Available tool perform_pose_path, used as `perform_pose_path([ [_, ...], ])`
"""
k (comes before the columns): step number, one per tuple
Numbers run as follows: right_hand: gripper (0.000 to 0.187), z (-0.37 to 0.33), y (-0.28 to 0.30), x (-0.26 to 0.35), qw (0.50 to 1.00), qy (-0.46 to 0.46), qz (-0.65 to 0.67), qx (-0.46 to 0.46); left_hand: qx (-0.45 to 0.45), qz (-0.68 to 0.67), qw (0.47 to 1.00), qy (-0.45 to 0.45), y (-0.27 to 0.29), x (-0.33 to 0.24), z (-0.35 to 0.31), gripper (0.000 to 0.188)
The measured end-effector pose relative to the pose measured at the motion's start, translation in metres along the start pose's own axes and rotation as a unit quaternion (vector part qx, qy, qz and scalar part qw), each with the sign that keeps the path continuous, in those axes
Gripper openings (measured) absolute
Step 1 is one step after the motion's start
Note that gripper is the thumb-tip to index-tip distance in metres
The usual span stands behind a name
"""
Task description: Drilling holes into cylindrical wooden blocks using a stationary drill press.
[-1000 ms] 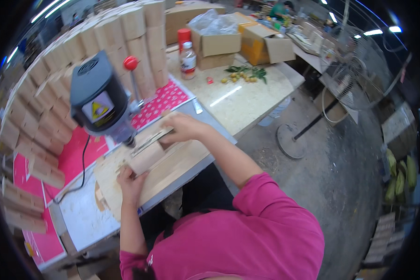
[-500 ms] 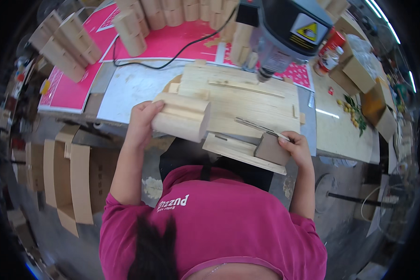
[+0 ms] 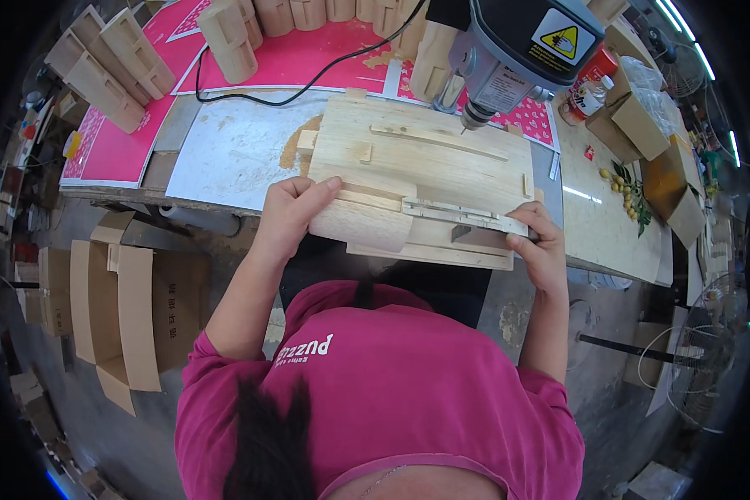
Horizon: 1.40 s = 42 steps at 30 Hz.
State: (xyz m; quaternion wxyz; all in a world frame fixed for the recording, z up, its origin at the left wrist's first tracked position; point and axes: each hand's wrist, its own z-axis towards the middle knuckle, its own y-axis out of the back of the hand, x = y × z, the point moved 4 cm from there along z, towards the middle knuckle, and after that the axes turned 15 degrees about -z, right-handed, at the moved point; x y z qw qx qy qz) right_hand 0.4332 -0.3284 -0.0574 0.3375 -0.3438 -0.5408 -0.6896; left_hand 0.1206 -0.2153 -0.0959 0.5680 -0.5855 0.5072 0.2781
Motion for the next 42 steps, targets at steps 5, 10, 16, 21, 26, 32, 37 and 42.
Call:
perform_pose_path([
  [5,0.024,0.009,-0.008,-0.021,0.999,-0.028,0.033,-0.001,0.117,-0.021,0.993,0.005,-0.028,0.024,0.009,0.025],
  [10,0.024,0.019,-0.012,-0.039,0.999,-0.011,-0.030,0.003,0.216,0.013,0.976,0.020,-0.056,0.050,0.014,0.039],
  [16,0.025,0.027,-0.004,-0.044,0.994,0.030,-0.095,-0.049,0.197,0.310,0.892,-0.264,-0.057,0.054,0.024,0.054],
  [21,0.027,0.038,0.008,-0.059,0.979,0.035,-0.167,-0.114,0.145,0.432,0.810,-0.368,-0.074,0.065,0.036,0.061],
  [26,0.028,0.077,0.009,-0.064,0.974,0.035,-0.179,-0.135,0.134,0.439,0.820,-0.343,-0.077,0.060,0.079,0.057],
  [32,0.037,0.093,-0.007,-0.057,0.986,0.059,-0.141,-0.074,0.175,0.430,0.824,-0.325,-0.056,0.058,0.095,0.054],
  [37,0.043,0.098,0.033,-0.019,0.976,0.098,-0.101,-0.164,0.206,0.431,0.817,-0.324,-0.056,0.057,0.098,0.054],
  [42,0.032,0.145,0.096,0.096,0.918,0.124,0.003,-0.377,0.207,0.432,0.816,-0.323,-0.056,0.053,0.094,0.054],
])
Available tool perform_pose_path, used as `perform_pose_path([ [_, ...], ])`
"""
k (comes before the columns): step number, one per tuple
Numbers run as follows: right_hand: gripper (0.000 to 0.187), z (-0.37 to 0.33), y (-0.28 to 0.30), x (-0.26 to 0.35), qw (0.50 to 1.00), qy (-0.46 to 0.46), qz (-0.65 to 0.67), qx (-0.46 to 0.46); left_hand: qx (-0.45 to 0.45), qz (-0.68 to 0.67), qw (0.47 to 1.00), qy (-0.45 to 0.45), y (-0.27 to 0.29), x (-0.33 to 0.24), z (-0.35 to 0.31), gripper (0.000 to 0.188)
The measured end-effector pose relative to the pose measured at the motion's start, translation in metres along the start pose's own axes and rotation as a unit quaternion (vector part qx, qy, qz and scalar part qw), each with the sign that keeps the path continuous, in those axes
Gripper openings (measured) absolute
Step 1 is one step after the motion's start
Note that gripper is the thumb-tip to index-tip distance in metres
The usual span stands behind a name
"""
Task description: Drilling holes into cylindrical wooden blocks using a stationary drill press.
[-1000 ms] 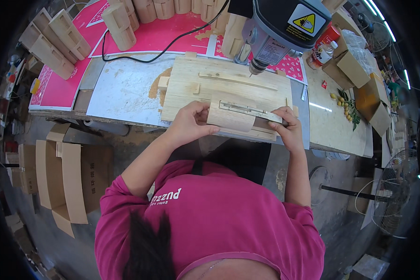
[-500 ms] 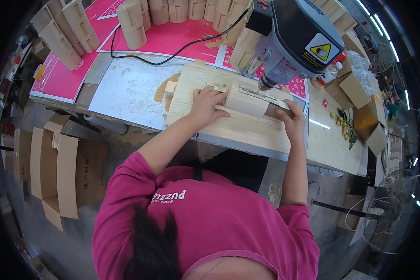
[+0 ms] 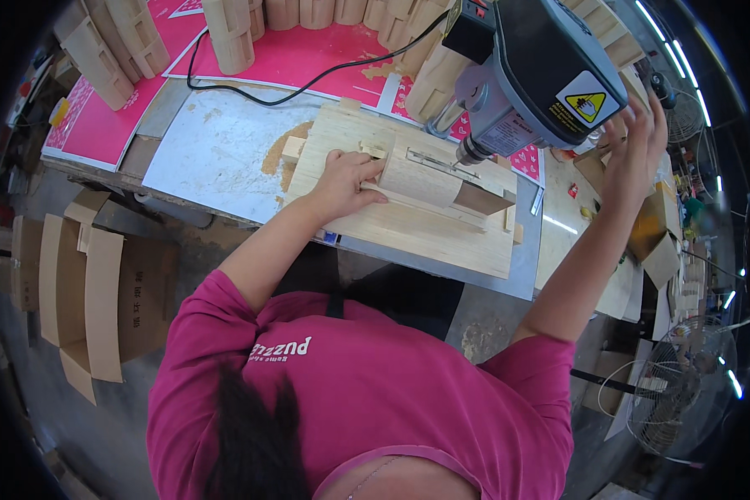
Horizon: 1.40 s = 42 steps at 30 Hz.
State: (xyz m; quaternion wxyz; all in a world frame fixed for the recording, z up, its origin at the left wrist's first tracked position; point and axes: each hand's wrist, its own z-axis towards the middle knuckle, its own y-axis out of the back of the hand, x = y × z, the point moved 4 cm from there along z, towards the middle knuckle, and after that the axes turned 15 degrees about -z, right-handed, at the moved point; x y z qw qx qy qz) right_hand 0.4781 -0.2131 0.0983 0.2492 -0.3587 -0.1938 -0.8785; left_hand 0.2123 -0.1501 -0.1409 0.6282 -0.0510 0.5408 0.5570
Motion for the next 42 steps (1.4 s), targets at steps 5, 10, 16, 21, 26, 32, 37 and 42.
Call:
perform_pose_path([
  [5,0.037,0.014,-0.019,-0.002,0.936,0.170,-0.303,0.051,0.003,-0.002,1.000,-0.011,-0.006,-0.001,0.004,0.054],
  [10,0.027,-0.056,-0.007,0.037,0.910,0.192,-0.367,-0.021,-0.016,0.001,1.000,-0.005,-0.001,0.003,-0.003,0.053],
  [16,0.020,-0.118,0.006,0.001,0.946,0.139,-0.292,0.000,-0.019,-0.003,1.000,-0.004,-0.001,0.002,-0.003,0.052],
  [21,0.023,-0.155,-0.008,-0.056,0.980,0.083,-0.181,-0.013,-0.031,-0.008,0.999,-0.013,-0.001,-0.003,0.000,0.047],
  [26,0.019,-0.156,-0.021,-0.076,0.982,0.152,-0.114,-0.015,-0.010,0.009,1.000,0.002,-0.005,0.003,-0.001,0.052],
  [32,0.024,-0.105,0.007,-0.007,0.946,0.233,-0.223,-0.020,-0.016,0.009,1.000,0.010,-0.003,0.001,-0.002,0.050],
  [37,0.027,0.015,-0.021,0.000,0.873,0.240,-0.423,0.022,-0.019,0.032,0.999,-0.005,-0.025,-0.013,0.011,0.050],
  [42,0.033,0.033,-0.030,-0.015,0.896,0.171,-0.409,0.026,-0.021,0.020,1.000,-0.003,-0.035,-0.016,0.014,0.050],
])
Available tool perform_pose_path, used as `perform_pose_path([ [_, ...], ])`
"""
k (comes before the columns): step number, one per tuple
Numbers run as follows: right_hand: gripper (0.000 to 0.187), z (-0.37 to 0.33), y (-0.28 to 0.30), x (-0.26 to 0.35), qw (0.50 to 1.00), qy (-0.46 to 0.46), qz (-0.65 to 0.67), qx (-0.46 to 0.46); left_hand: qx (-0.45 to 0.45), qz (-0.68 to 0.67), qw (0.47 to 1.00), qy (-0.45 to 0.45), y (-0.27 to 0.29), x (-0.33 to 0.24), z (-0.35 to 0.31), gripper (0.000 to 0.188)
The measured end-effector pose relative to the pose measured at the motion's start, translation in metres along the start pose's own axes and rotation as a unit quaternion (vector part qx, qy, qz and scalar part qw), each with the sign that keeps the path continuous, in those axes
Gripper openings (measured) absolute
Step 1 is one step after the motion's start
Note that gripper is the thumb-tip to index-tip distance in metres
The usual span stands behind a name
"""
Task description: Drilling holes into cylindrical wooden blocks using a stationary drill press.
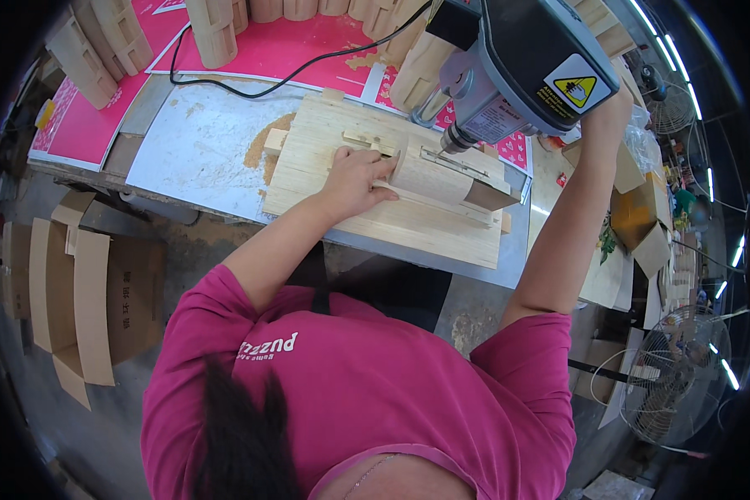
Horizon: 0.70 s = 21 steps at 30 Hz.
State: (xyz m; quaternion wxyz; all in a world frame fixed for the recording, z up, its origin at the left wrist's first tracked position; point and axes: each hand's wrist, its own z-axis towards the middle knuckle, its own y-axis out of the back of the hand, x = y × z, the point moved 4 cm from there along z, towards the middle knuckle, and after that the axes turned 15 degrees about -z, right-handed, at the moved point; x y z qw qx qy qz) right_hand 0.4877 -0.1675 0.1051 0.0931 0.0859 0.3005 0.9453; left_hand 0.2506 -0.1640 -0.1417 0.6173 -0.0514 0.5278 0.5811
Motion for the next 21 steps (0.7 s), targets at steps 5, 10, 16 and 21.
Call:
perform_pose_path([
  [5,0.031,-0.043,0.047,0.021,0.994,-0.062,0.094,0.013,-0.008,0.002,1.000,-0.011,0.000,0.002,-0.002,0.049],
  [10,0.019,-0.129,0.052,0.025,0.962,-0.121,0.243,0.032,-0.007,-0.006,1.000,-0.001,0.001,0.003,-0.003,0.049],
  [16,0.016,-0.188,0.000,0.019,0.922,-0.069,0.374,-0.078,-0.010,0.004,1.000,-0.003,0.002,0.002,-0.003,0.049],
  [21,0.015,-0.203,-0.028,0.014,0.923,-0.029,0.373,-0.090,-0.005,-0.008,1.000,-0.003,-0.001,0.003,0.000,0.050],
])
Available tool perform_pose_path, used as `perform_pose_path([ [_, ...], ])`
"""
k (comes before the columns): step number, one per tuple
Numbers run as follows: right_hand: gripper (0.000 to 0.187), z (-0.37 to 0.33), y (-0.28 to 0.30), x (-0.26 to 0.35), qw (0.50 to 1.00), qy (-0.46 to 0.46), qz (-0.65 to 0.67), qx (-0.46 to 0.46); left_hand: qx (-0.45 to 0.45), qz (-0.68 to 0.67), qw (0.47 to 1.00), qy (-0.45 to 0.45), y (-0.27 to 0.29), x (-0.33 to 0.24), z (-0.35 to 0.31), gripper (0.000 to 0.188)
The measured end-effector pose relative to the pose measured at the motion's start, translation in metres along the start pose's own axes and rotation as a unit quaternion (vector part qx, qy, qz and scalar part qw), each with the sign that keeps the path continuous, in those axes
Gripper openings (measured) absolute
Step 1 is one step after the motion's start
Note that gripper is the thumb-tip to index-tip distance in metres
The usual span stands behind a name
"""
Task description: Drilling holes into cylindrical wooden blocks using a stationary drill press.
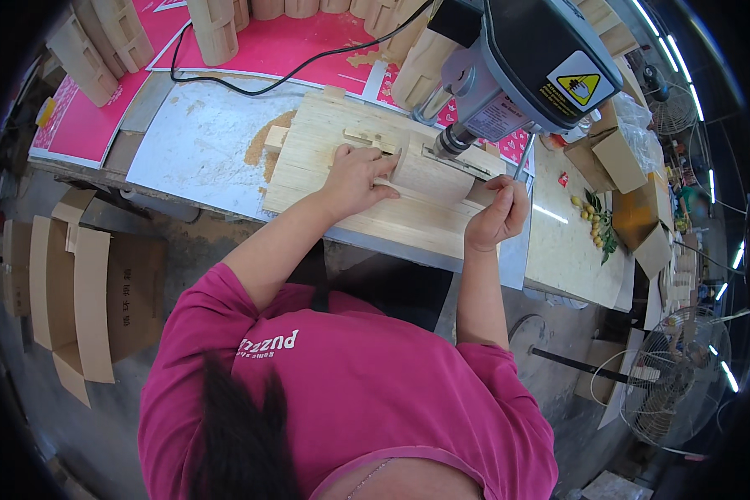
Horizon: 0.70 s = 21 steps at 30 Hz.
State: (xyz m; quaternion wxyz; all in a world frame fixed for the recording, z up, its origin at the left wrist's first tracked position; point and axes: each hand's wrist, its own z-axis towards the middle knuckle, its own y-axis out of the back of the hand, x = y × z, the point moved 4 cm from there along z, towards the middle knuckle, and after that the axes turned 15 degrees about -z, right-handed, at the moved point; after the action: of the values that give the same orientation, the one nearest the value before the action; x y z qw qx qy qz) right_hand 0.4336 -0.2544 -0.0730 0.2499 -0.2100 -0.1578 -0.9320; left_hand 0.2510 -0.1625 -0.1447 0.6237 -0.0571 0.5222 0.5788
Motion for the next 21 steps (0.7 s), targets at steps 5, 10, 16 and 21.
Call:
perform_pose_path([
  [5,0.014,0.019,0.017,0.010,0.999,0.016,-0.045,-0.007,0.002,-0.009,1.000,0.015,0.000,0.001,0.000,0.050],
  [10,0.023,0.134,0.016,0.050,0.989,-0.022,-0.148,0.017,-0.003,0.015,1.000,0.022,0.003,0.004,-0.010,0.050],
  [16,0.037,0.195,-0.004,0.001,0.968,-0.032,-0.237,0.075,0.007,0.003,1.000,0.003,-0.007,-0.003,0.005,0.050],
  [21,0.047,0.136,0.005,-0.027,0.960,-0.174,-0.081,0.206,0.001,-0.042,0.995,0.086,0.004,-0.001,-0.001,0.049],
])
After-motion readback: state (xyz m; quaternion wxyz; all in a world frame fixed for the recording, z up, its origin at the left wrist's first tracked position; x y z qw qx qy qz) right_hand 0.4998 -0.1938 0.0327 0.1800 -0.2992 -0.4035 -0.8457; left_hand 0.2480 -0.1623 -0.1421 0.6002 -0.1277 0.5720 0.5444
